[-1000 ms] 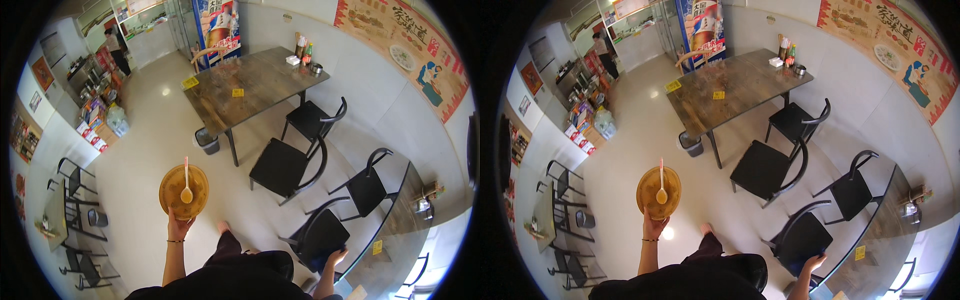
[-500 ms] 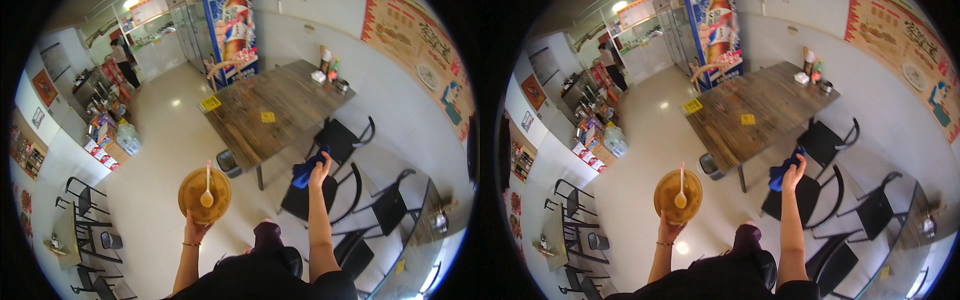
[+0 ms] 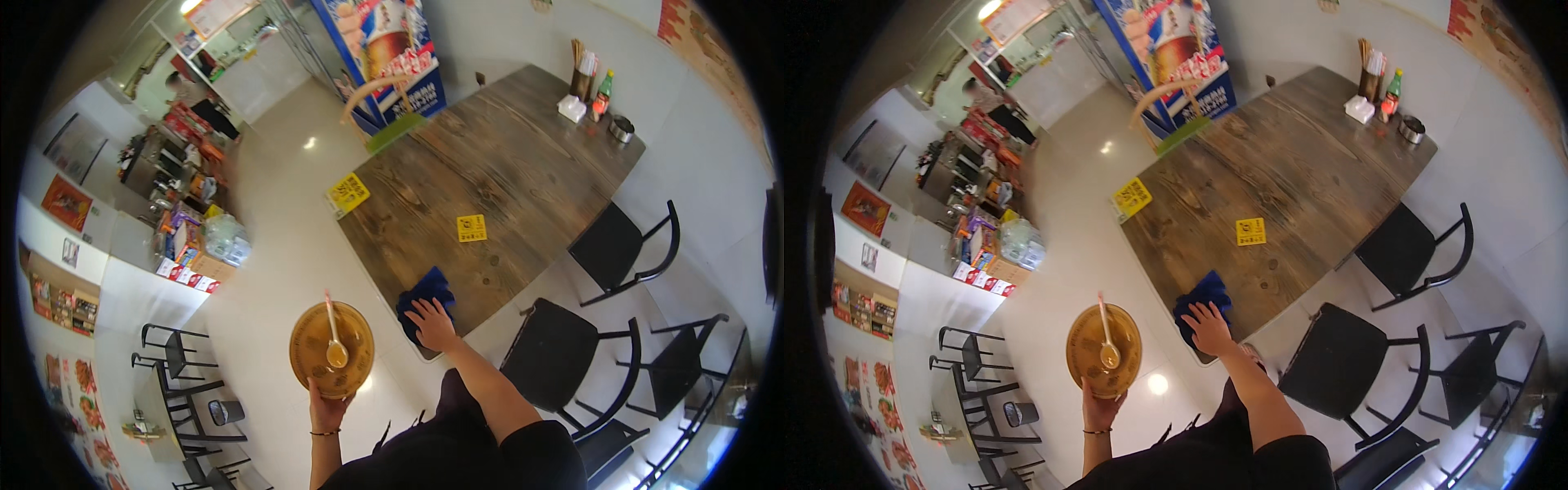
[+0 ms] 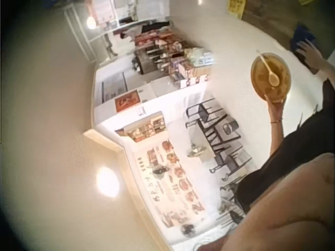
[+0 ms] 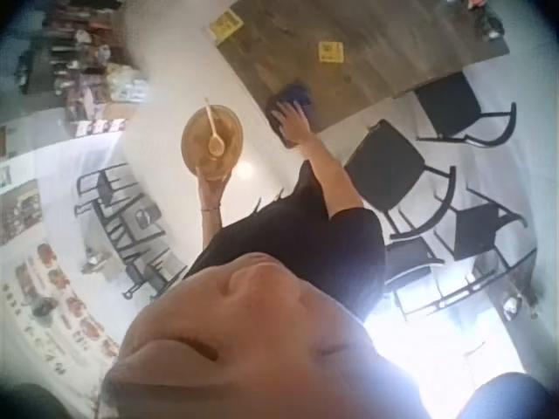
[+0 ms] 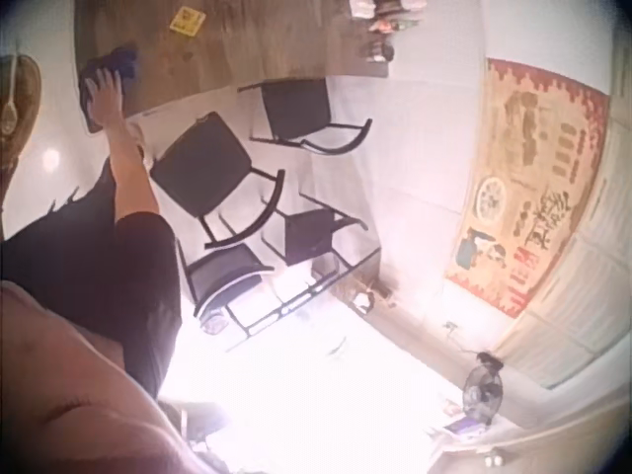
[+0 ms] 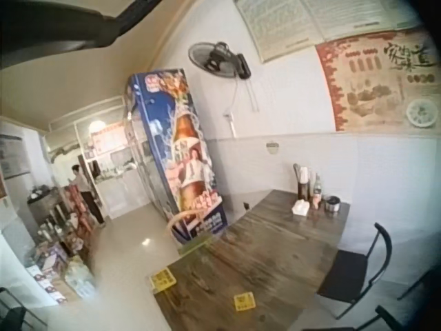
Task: The person scoops rice into a container, then walks to a dining area and wipes multiple tables with a blue cloth. They move a bowl and a small metal container while cleaning, then return to the kitchen area.
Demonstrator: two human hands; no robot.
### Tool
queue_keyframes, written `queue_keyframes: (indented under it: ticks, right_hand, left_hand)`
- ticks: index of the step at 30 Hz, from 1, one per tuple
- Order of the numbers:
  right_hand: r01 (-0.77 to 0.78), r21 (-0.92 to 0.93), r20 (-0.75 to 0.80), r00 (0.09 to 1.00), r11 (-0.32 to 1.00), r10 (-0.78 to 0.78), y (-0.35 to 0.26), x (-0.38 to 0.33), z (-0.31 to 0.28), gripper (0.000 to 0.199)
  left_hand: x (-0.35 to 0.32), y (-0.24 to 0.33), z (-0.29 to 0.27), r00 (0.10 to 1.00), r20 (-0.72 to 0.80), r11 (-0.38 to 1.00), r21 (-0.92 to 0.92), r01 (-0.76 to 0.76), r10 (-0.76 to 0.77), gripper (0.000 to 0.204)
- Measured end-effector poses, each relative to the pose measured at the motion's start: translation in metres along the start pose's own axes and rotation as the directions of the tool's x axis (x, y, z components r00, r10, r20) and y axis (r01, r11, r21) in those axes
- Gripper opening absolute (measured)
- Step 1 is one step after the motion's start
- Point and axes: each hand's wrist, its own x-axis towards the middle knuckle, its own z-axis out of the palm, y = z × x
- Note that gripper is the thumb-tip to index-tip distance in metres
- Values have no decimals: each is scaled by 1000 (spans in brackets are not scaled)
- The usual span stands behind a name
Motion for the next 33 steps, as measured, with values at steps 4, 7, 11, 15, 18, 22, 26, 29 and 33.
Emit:
queue_keyframes:
  ticks: [4, 7, 11, 15, 18, 22, 26, 29, 33]
  right_hand:
    - [-375, -225, 181, 891, 899, 417, 75, 16, -69, 56]
    - [-525, -423, 25, 808, 738, 589, 158, -5, -113, 57]
    - [-718, -396, -199, 675, 572, 710, 232, -29, -168, 55]
    - [-927, -284, -374, 343, 246, 862, 292, -16, -183, 54]
    - [-962, -235, -387, 224, 139, 895, 289, 36, -167, 54]
    - [-774, -372, -258, 616, 512, 744, 245, 128, -128, 56]
    - [-503, -365, -120, 860, 784, 496, 170, 172, -87, 60]
    - [-254, -311, 82, 953, 916, 292, 102, 168, -66, 58]
    - [75, -152, 171, 984, 985, -49, 35, 110, -30, 53]
  left_hand:
    - [46, 13, 58, 999, -34, 999, -38, -4, 3, 54]
    - [74, 21, 77, 1000, 17, 998, -63, 2, -1, 53]
    - [88, 25, 95, 1000, -7, 989, -146, 17, -19, 55]
    - [114, 24, 99, 999, 2, 992, -118, 47, -47, 58]
    - [119, 25, 93, 999, -10, 996, -85, 41, -42, 60]
    - [115, 31, 98, 999, -26, 989, -141, 34, -38, 59]
    - [114, 38, 102, 1000, 15, 996, -89, 19, -18, 58]
    - [115, 40, 102, 1000, 7, 997, -83, -8, 9, 58]
    - [113, 41, 107, 1000, 1, 994, -104, -25, 26, 58]
